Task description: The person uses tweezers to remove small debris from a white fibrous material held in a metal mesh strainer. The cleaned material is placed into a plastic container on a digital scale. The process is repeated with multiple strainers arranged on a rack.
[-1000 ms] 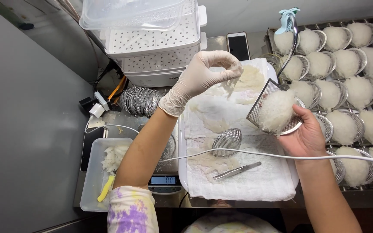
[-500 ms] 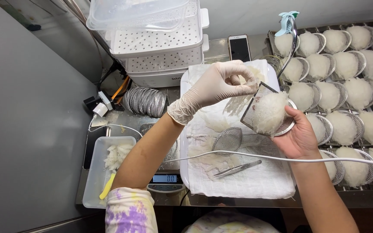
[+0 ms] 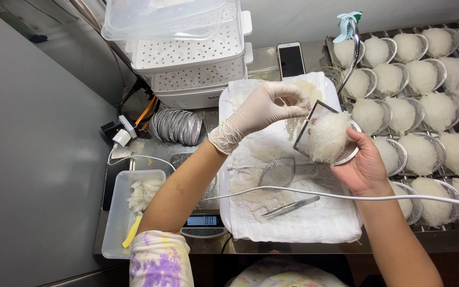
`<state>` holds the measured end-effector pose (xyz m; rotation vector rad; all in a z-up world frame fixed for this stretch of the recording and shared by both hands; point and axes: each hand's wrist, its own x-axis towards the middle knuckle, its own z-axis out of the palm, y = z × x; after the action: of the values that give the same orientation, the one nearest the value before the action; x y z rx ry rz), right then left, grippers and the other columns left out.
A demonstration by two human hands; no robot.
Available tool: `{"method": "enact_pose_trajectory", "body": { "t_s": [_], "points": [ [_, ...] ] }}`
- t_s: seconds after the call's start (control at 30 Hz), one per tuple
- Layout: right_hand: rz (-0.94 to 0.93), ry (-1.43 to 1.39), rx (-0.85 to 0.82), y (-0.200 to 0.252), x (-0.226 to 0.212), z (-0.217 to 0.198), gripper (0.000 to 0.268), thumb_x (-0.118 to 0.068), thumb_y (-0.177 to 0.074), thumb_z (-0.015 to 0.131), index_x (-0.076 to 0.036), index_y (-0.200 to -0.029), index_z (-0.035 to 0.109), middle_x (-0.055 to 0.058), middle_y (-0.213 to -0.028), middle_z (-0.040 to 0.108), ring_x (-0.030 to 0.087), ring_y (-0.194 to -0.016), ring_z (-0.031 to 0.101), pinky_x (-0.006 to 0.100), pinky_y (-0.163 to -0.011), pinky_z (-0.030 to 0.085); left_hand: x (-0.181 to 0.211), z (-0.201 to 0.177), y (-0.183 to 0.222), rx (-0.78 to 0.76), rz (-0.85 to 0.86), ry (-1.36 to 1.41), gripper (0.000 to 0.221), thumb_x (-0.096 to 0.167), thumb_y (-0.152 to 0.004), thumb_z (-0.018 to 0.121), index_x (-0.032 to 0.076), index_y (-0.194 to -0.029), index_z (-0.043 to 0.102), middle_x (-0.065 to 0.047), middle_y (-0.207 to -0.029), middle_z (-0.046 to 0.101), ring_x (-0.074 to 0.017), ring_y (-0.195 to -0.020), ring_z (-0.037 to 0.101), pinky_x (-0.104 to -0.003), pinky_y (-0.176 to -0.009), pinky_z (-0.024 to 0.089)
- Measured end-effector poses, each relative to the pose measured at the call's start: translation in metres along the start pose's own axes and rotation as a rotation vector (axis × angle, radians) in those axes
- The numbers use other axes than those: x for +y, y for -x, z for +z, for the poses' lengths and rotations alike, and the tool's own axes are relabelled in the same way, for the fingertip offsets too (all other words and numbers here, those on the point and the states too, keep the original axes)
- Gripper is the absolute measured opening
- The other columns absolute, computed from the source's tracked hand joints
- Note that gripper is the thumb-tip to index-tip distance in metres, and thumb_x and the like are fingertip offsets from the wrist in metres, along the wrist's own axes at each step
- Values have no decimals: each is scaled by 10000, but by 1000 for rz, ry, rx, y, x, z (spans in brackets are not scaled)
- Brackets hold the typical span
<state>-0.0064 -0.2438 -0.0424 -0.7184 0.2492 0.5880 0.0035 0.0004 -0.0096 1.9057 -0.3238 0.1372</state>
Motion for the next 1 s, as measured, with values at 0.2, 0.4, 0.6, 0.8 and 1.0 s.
{"method": "enact_pose_trajectory", "body": {
  "t_s": [0.2,0.4,0.6,0.8,1.0],
  "points": [
    [3,-18,-5,-6,2,-1,475,-197,-963,570,-124,-1430,513,39,-1427,623,213,-1280,625,477,-1136,472,-3,1,0,5,1,5,233,283,-816,881,233,-1025,791,43,-845,709,-76,-832,679,-279,-845,593],
    [1,-26,-35,-8,2,-3,474,-201,-975,557,-113,-1437,499,50,-1439,614,227,-1303,616,485,-1148,460,-3,1,3,16,34,20,196,284,-815,884,252,-986,793,62,-793,633,-22,-697,584,-198,-707,559],
    [6,-62,-64,-21,4,-20,459,-201,-982,562,-95,-1423,489,75,-1424,616,248,-1298,617,502,-1141,462,9,2,8,19,35,29,197,278,-822,880,237,-993,791,71,-768,558,-22,-674,524,-190,-662,533],
    [14,-84,-51,-19,5,-15,451,-204,-975,575,-82,-1404,509,90,-1403,625,265,-1283,624,515,-1132,470,26,1,13,-15,50,65,200,272,-830,879,186,-983,784,47,-773,560,-28,-709,516,-193,-676,517],
    [12,-95,-39,-11,3,-2,446,-203,-971,581,-67,-1390,516,104,-1390,631,276,-1276,627,534,-1126,471,58,6,24,-91,57,87,234,302,-798,895,195,-968,775,63,-769,584,-20,-718,559,-194,-695,531]
  ]
}}
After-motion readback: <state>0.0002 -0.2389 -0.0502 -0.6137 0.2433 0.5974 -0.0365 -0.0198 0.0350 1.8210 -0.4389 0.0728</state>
